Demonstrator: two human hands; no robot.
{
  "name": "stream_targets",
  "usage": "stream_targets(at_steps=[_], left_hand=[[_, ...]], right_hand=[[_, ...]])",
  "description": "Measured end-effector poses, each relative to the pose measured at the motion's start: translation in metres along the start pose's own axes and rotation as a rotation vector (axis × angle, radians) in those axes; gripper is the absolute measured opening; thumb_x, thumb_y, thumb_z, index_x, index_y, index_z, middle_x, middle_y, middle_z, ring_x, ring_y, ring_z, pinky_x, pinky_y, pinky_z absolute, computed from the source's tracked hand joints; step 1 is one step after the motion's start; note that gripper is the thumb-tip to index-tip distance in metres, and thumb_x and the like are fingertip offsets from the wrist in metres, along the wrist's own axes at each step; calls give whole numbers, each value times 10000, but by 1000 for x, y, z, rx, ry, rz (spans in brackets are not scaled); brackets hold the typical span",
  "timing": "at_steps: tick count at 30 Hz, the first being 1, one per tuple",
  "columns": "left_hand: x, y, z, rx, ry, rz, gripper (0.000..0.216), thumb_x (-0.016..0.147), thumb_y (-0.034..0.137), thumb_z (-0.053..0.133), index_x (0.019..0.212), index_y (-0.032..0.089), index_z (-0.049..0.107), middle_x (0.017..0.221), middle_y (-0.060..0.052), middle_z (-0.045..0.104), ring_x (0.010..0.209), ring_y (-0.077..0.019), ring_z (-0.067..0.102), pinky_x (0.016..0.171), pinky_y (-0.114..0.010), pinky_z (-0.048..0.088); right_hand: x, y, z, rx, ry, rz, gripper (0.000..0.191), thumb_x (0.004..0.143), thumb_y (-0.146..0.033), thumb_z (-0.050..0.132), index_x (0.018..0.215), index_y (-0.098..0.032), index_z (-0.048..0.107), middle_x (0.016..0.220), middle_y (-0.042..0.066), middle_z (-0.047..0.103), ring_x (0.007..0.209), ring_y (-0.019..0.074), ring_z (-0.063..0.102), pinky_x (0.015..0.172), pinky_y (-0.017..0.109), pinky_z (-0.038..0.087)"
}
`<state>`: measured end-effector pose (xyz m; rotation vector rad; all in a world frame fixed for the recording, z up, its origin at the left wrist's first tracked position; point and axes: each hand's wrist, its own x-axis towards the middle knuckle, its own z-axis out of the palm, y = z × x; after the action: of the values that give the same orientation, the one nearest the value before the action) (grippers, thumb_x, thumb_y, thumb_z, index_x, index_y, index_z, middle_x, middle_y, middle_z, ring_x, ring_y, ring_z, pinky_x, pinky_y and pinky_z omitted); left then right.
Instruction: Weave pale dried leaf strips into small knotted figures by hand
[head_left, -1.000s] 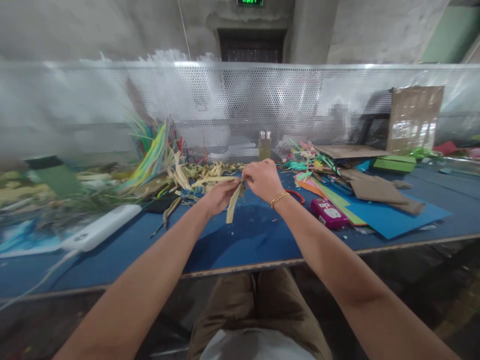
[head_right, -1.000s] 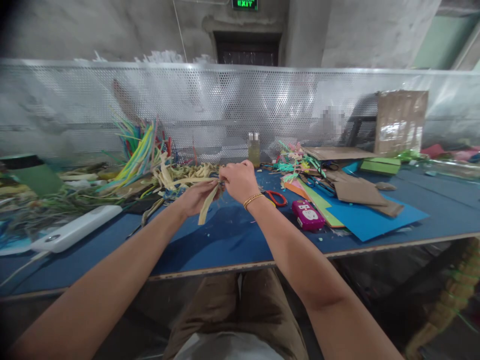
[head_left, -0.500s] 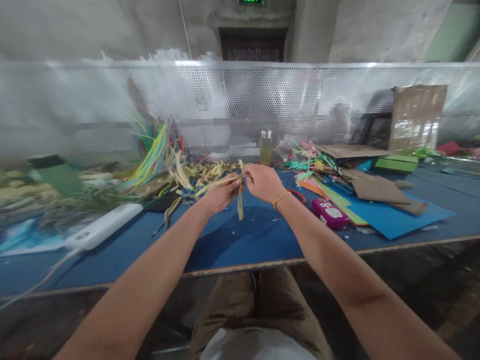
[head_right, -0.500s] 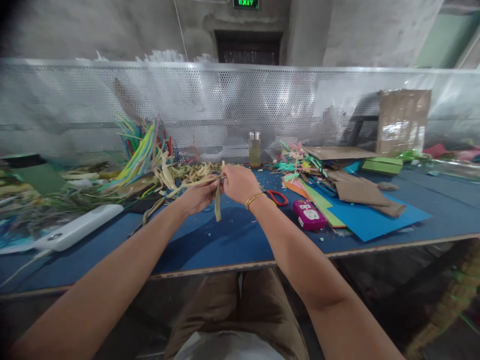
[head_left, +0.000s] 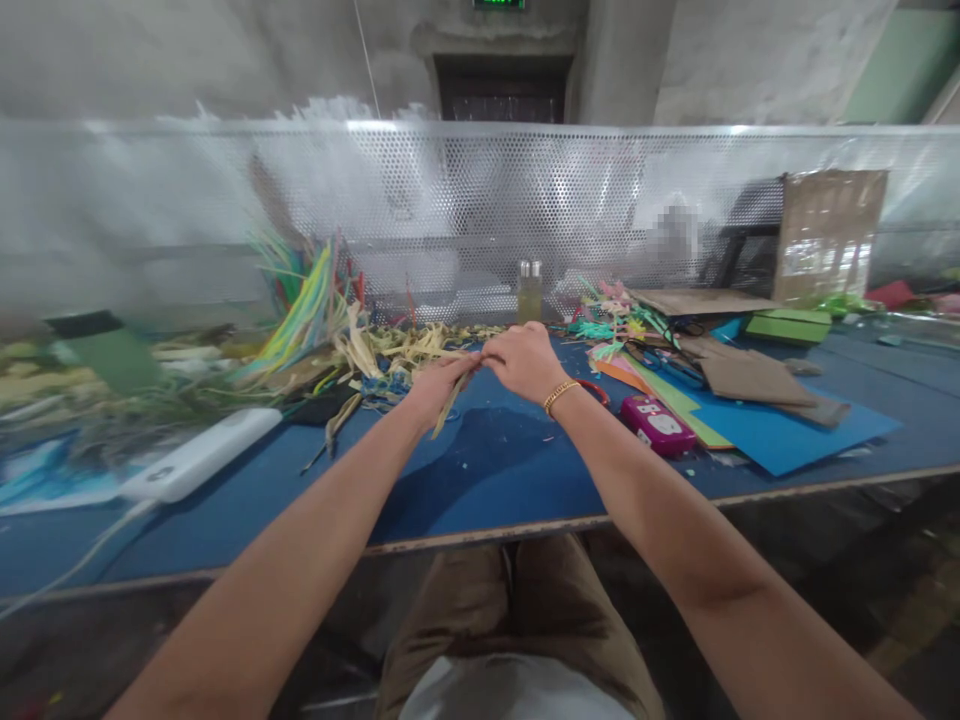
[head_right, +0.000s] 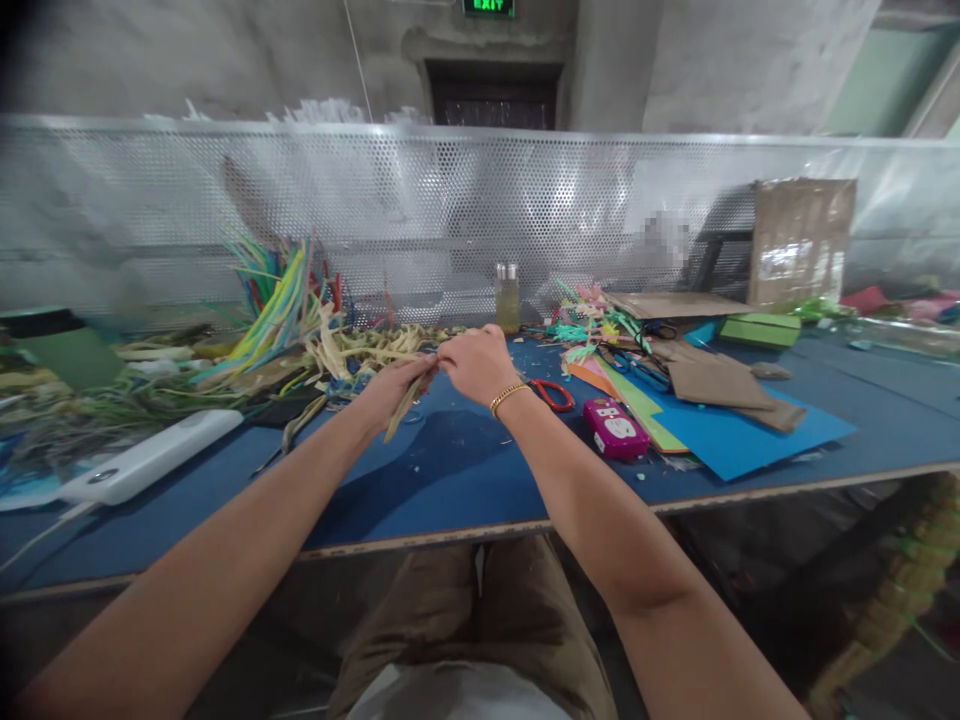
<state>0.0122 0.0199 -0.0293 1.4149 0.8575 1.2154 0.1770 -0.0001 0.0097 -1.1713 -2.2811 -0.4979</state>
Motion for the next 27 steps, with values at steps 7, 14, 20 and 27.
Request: stream_targets(at_steps=[7,14,20,27], left_hand=[[-1,-2,4,22,67,36,162,725,235,581,581,175,537,541,26,458,506,-92,392,483,-236,305],[-4,2,9,-98,0,2,145,715,214,563,585,176,509,542,16,458,512,-97,386,480,-232,322],[-2,-1,6,-131,-68,-19,167,736,231,610,601,169,535,541,19,455,493,-87,388,478,-233,326],[-3,5,3,-235,-35,-31,123,761,282,663,760,158,660,698,-30,596,640,-118,516,616,-242,420]], right_hand=[[0,0,1,58,17,44,157,857,-279,519,779,-231,647,802,6,666,853,187,492,829,378,187],[1,10,3,64,25,80,164,850,-314,540,767,-246,665,765,5,660,857,193,480,842,396,174],[0,10,2,50,27,84,181,855,-311,533,755,-242,667,761,14,657,853,200,477,844,399,180],[0,19,7,96,96,123,207,888,-326,497,845,-276,693,812,4,679,855,192,504,838,385,189]])
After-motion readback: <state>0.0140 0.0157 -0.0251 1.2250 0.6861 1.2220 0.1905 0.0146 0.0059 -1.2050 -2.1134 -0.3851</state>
